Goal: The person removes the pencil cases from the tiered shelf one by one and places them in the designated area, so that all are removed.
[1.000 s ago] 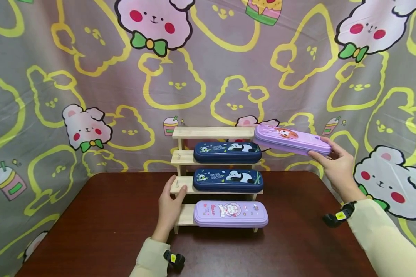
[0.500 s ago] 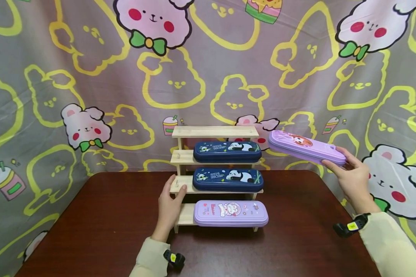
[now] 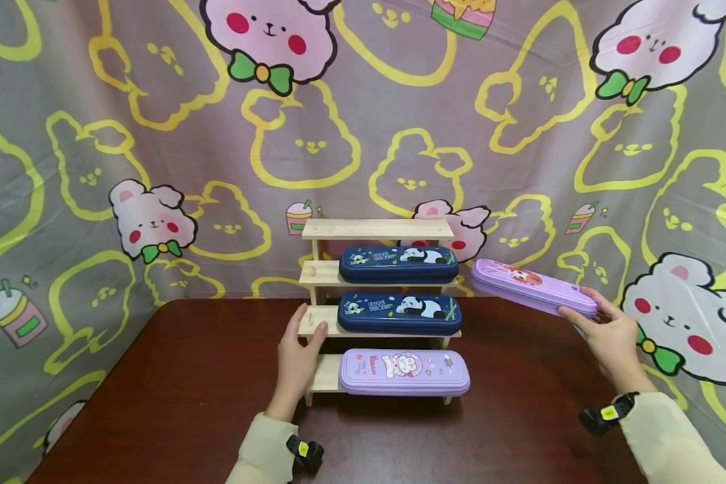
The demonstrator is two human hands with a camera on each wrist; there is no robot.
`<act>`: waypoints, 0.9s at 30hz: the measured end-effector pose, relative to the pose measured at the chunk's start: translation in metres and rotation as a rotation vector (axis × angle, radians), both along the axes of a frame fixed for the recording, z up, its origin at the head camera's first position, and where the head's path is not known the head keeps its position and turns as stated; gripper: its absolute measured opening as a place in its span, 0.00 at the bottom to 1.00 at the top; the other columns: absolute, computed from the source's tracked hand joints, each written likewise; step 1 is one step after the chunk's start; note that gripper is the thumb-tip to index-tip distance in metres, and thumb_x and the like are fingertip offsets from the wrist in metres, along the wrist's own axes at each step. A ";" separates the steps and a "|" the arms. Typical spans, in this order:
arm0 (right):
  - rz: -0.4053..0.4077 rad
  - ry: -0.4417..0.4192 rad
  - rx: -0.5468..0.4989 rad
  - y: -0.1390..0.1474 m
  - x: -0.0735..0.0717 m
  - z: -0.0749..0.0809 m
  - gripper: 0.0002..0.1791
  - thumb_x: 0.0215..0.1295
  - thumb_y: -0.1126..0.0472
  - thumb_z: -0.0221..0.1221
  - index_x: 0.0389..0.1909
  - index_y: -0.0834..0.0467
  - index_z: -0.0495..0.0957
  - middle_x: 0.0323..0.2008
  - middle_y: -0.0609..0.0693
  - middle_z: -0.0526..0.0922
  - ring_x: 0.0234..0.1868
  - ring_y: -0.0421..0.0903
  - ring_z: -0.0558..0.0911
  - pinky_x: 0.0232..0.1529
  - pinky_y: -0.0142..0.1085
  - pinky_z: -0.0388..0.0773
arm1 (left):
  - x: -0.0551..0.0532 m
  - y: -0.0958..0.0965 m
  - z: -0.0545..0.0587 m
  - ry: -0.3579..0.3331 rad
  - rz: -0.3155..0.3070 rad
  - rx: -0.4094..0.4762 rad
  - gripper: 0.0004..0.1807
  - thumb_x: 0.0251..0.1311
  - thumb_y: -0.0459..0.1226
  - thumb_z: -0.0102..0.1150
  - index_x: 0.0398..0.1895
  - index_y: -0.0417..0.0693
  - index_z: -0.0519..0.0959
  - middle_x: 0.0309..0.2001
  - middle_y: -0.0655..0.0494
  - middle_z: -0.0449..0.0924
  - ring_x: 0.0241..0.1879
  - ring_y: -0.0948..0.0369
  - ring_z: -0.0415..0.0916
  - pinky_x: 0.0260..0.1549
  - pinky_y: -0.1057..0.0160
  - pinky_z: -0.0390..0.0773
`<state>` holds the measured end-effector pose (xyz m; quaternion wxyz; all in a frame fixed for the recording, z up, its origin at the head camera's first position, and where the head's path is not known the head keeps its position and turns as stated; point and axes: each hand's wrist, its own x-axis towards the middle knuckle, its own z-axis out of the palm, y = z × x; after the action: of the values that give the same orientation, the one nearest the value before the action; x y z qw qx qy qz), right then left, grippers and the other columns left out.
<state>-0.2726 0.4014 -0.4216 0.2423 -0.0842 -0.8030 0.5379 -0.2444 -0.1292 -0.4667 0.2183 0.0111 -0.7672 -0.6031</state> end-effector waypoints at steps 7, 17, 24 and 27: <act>-0.008 -0.087 0.047 0.002 -0.001 -0.020 0.41 0.58 0.49 0.70 0.71 0.51 0.67 0.69 0.58 0.67 0.49 0.37 0.71 0.38 0.14 0.70 | -0.001 0.000 0.000 -0.004 -0.003 0.000 0.35 0.66 0.48 0.62 0.73 0.54 0.64 0.69 0.53 0.67 0.69 0.57 0.60 0.68 0.50 0.58; -0.009 -0.144 0.137 0.002 -0.002 -0.038 0.44 0.57 0.43 0.69 0.71 0.56 0.66 0.68 0.65 0.67 0.58 0.54 0.70 0.39 0.12 0.67 | -0.001 0.000 0.001 -0.011 -0.004 -0.001 0.35 0.65 0.51 0.62 0.74 0.56 0.64 0.69 0.55 0.67 0.69 0.57 0.60 0.67 0.50 0.58; 0.017 -0.206 0.167 0.002 0.000 -0.050 0.46 0.59 0.40 0.66 0.73 0.57 0.62 0.70 0.66 0.63 0.64 0.64 0.65 0.58 0.29 0.71 | 0.000 0.000 0.001 -0.009 0.001 -0.012 0.35 0.65 0.51 0.62 0.73 0.57 0.64 0.69 0.54 0.67 0.69 0.57 0.60 0.67 0.49 0.59; 0.028 -0.229 0.156 0.003 0.000 -0.054 0.47 0.59 0.40 0.66 0.73 0.58 0.62 0.71 0.66 0.61 0.66 0.65 0.63 0.66 0.52 0.63 | 0.000 0.000 0.001 -0.006 0.000 -0.016 0.35 0.65 0.51 0.62 0.73 0.57 0.64 0.69 0.54 0.67 0.69 0.57 0.60 0.67 0.49 0.59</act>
<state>-0.2727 0.4042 -0.4761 0.1475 -0.1146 -0.8660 0.4639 -0.2443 -0.1296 -0.4658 0.2162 0.0113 -0.7727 -0.5967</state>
